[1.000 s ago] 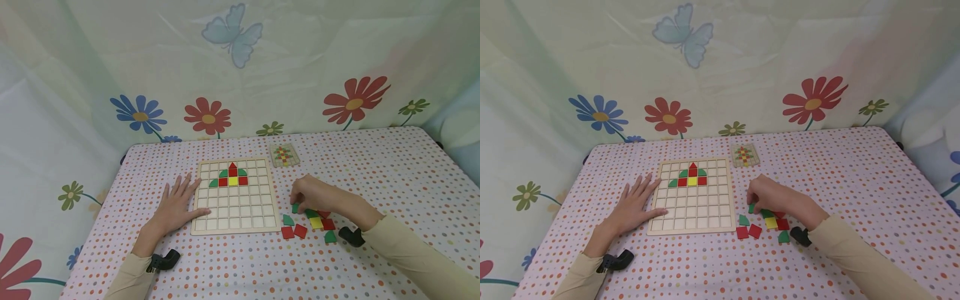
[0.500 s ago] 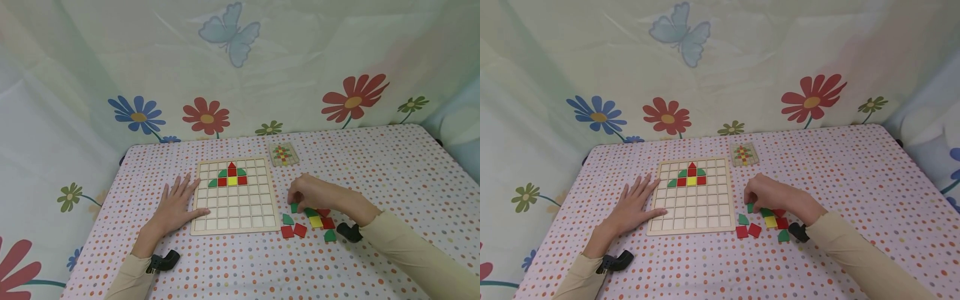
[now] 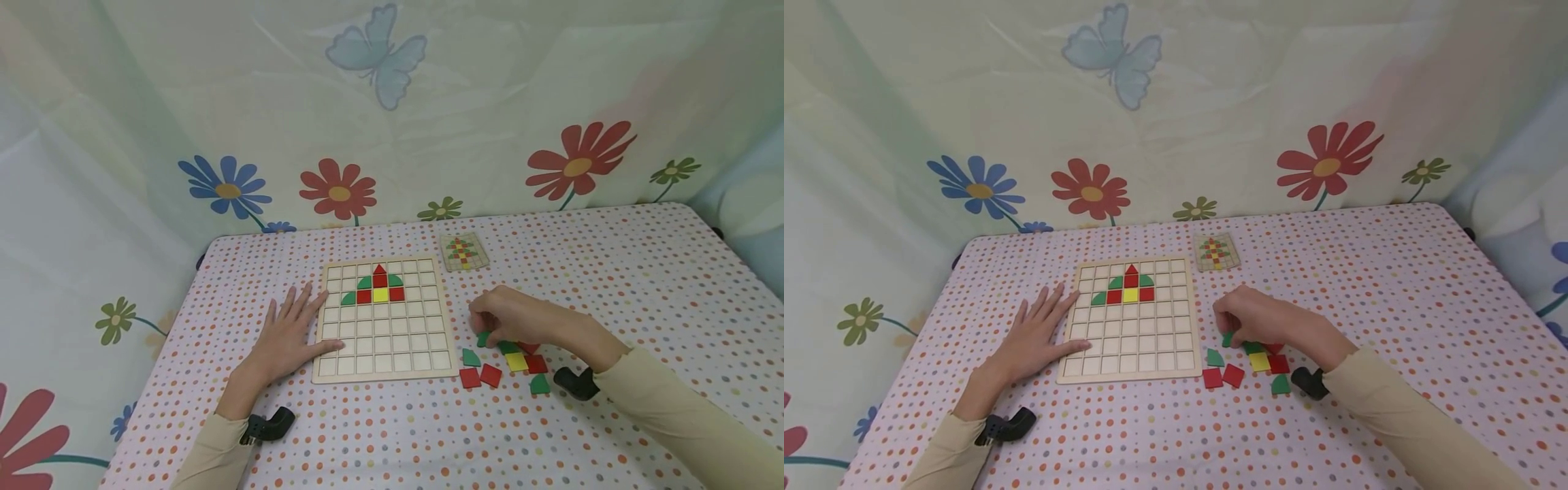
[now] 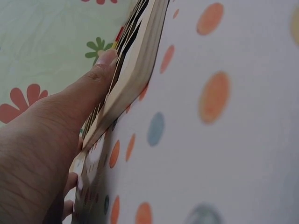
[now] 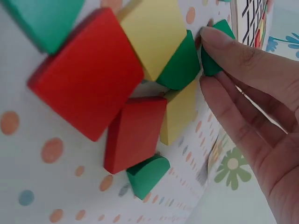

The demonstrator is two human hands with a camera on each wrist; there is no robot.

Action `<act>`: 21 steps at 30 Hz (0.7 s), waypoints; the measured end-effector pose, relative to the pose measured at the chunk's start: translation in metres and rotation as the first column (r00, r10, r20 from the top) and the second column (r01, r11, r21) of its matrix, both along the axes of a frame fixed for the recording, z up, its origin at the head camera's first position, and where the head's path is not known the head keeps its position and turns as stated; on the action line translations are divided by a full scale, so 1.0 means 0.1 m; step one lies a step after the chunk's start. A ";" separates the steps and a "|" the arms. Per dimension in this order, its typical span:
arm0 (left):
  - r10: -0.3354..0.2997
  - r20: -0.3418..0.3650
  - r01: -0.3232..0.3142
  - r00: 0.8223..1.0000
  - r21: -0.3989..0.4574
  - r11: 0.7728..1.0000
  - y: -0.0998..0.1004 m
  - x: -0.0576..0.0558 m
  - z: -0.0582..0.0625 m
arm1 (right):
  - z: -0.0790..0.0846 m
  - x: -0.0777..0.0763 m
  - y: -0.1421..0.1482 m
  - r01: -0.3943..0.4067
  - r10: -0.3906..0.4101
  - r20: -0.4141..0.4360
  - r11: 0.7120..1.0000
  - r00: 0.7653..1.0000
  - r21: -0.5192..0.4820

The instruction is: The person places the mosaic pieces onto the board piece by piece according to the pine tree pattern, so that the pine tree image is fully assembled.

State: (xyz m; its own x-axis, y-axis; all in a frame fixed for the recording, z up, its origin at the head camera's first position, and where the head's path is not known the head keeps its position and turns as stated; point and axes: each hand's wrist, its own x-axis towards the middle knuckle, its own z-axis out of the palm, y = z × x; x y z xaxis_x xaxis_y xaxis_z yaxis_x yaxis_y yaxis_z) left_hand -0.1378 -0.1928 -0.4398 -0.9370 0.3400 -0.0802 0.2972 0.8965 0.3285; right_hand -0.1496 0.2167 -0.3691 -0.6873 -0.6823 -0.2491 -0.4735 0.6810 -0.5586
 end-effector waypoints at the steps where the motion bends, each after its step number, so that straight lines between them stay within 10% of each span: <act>1: 0.000 -0.002 0.000 1.000 -0.001 1.000 0.00 0.00 0.00 | 0.00 0.00 0.00 -0.005 0.005 -0.004 1.000 1.000 -0.007; 21: -0.004 -0.005 0.004 1.000 0.012 1.000 0.00 -0.01 -0.01 | -0.07 -0.20 -0.31 0.075 -0.109 -0.184 0.980 0.977 -0.183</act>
